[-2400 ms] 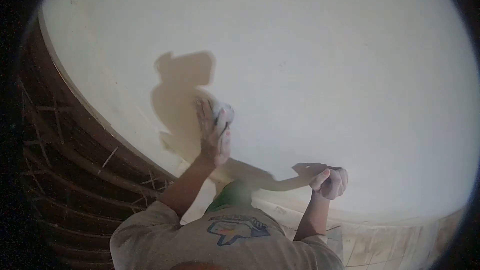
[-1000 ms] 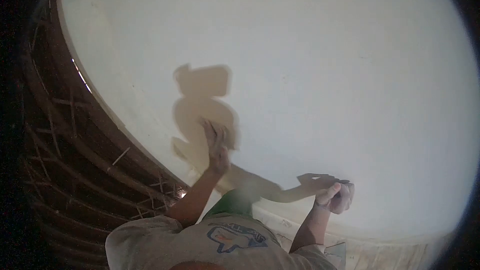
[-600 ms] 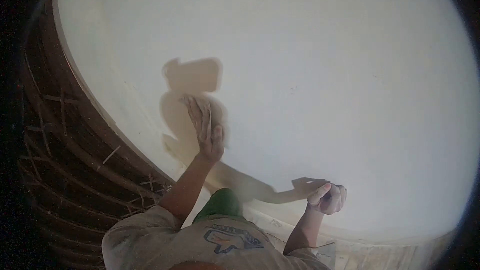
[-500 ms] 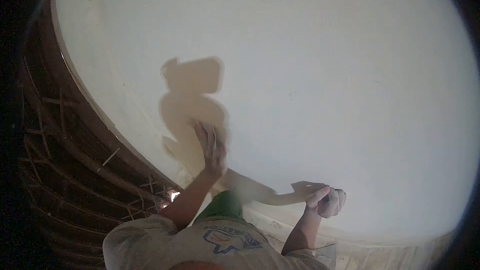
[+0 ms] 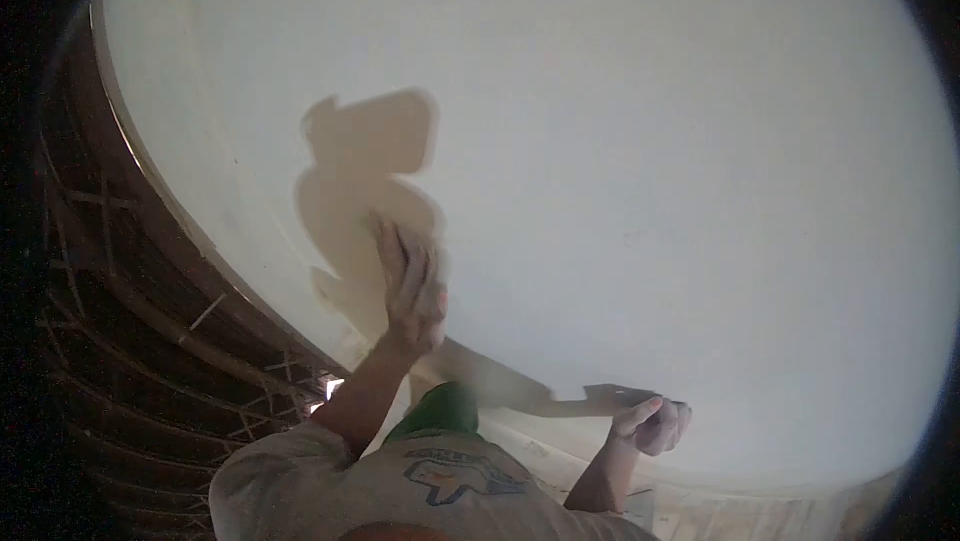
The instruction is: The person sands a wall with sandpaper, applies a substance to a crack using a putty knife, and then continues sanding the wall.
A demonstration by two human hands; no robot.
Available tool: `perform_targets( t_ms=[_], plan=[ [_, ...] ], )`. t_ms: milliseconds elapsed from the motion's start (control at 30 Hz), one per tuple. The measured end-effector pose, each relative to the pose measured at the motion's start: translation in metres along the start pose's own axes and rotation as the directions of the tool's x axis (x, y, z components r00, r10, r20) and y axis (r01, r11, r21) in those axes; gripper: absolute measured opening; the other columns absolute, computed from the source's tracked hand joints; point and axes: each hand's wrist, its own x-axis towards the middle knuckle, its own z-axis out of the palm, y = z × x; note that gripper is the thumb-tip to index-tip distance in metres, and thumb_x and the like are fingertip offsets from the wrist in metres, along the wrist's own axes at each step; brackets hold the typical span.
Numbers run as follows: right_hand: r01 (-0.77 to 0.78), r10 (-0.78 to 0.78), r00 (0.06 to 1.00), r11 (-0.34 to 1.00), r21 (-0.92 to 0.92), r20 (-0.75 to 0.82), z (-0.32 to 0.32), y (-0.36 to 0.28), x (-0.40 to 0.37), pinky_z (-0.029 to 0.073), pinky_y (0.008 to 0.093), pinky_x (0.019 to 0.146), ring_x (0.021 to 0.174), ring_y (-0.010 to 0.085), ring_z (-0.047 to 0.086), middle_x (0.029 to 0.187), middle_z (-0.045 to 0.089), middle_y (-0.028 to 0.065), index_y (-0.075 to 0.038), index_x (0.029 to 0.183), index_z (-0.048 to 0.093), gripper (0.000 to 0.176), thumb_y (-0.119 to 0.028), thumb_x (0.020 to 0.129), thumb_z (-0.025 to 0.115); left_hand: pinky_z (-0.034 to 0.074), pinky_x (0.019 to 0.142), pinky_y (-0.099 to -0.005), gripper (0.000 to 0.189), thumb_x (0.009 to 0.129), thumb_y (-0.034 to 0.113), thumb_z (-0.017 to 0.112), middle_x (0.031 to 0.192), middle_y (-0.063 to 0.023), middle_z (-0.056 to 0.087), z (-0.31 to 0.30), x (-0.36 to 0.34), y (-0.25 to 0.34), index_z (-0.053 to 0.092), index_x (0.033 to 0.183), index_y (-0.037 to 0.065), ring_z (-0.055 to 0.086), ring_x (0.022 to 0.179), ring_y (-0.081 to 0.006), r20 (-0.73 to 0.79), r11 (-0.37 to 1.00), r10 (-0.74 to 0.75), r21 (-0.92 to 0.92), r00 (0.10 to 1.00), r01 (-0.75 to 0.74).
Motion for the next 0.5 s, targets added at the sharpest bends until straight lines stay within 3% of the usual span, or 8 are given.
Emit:
perform_targets(
  t_ms=[33, 100, 200, 300, 400, 467, 500],
  plan=[
    [-0.01, 0.01, 1.0, 1.0, -0.004, 0.023, -0.003, -0.002, 0.0, 0.022, 0.0354, 0.048, 0.051, 0.0225, 0.034, 0.056, 0.041, 0.0084, 0.001, 0.064, 0.051, 0.026, -0.002, 0.088, 0.062, 0.015, 0.116, -0.072, 0.05, 0.095, 0.011, 0.053, 0.154, -0.0368, 0.033, 0.006, -0.031, 0.002, 0.051, 0.144, -0.001, 0.023, 0.142, -0.0648, 0.043, 0.999, -0.046, -0.01, 0.998, 0.047],
    [-0.03, 0.03, 0.999, 1.0, -0.005, 0.032, -0.003, 0.001, -0.005, 0.024, 0.0365, 0.049, 0.052, 0.0234, 0.036, 0.056, 0.042, 0.0084, 0.001, 0.066, 0.05, 0.024, -0.002, 0.087, 0.061, 0.016, 0.117, -0.0695, 0.049, 0.096, 0.01, 0.051, 0.152, -0.0396, 0.032, 0.01, -0.079, 0.004, 0.051, 0.142, -0.005, 0.026, 0.141, -0.0644, 0.19, 0.993, 0.078, 0.073, 0.979, -0.093],
    [0.015, -0.017, 0.999, 0.999, 0.046, 0.044, 0.001, 0.003, -0.001, 0.024, 0.0367, 0.049, 0.051, 0.0236, 0.037, 0.056, 0.044, 0.0087, 0.0, 0.065, 0.051, 0.025, -0.005, 0.088, 0.06, 0.019, 0.116, -0.0687, 0.047, 0.099, 0.012, 0.048, 0.155, -0.0414, 0.026, -0.008, -0.077, -0.011, 0.05, 0.141, -0.009, 0.031, 0.14, -0.063, 0.225, 0.997, -0.026, -0.06, 0.974, 0.04],
    [0.005, -0.005, 0.995, 1.0, 0.002, 0.103, -0.007, 0.001, -0.001, 0.024, 0.0369, 0.049, 0.051, 0.0233, 0.037, 0.055, 0.045, 0.0085, 0.0, 0.065, 0.052, 0.027, -0.006, 0.09, 0.058, 0.009, 0.121, -0.0642, 0.057, 0.106, 0.024, 0.03, 0.163, -0.0363, 0.01, -0.026, -0.029, -0.037, 0.037, 0.147, -0.015, 0.004, 0.15, -0.0574, 0.121, 0.999, -0.051, 0.024, 0.991, 0.048],
    [0.0, 0.003, 0.995, 0.999, -0.038, 0.102, -0.012, 0.007, -0.01, 0.034, 0.0356, 0.053, 0.052, 0.0236, 0.046, 0.06, 0.059, 0.0117, 0.0, 0.071, 0.056, 0.019, -0.01, 0.087, 0.058, 0.007, 0.122, -0.0614, 0.062, 0.108, 0.03, 0.027, 0.163, -0.0361, 0.009, -0.037, 0.017, -0.041, 0.03, 0.152, -0.014, 0.0, 0.152, -0.0531, -0.018, 0.991, -0.131, -0.016, 0.991, 0.131],
    [0.01, -0.007, 0.995, 1.0, -0.03, 0.097, -0.008, 0.003, -0.005, 0.029, 0.0347, 0.05, 0.051, 0.0222, 0.042, 0.055, 0.052, 0.01, 0.0, 0.07, 0.056, 0.02, -0.01, 0.087, 0.06, 0.006, 0.121, -0.0614, 0.064, 0.108, 0.033, 0.027, 0.163, -0.0367, 0.008, -0.027, 0.013, -0.048, 0.03, 0.152, -0.013, -0.001, 0.152, -0.0529, -0.057, 0.995, -0.07, 0.063, 0.996, 0.074],
    [0.006, -0.004, 0.997, 1.0, -0.03, 0.073, -0.006, 0.002, -0.005, 0.029, 0.0343, 0.05, 0.051, 0.022, 0.042, 0.054, 0.051, 0.0091, -0.001, 0.068, 0.055, 0.023, -0.011, 0.088, 0.059, 0.005, 0.121, -0.0619, 0.064, 0.108, 0.033, 0.027, 0.163, -0.037, 0.008, -0.018, -0.004, -0.046, 0.03, 0.152, -0.014, -0.001, 0.152, -0.0536, -0.068, 0.991, -0.125, 0.046, 0.99, 0.128]
  ],
)
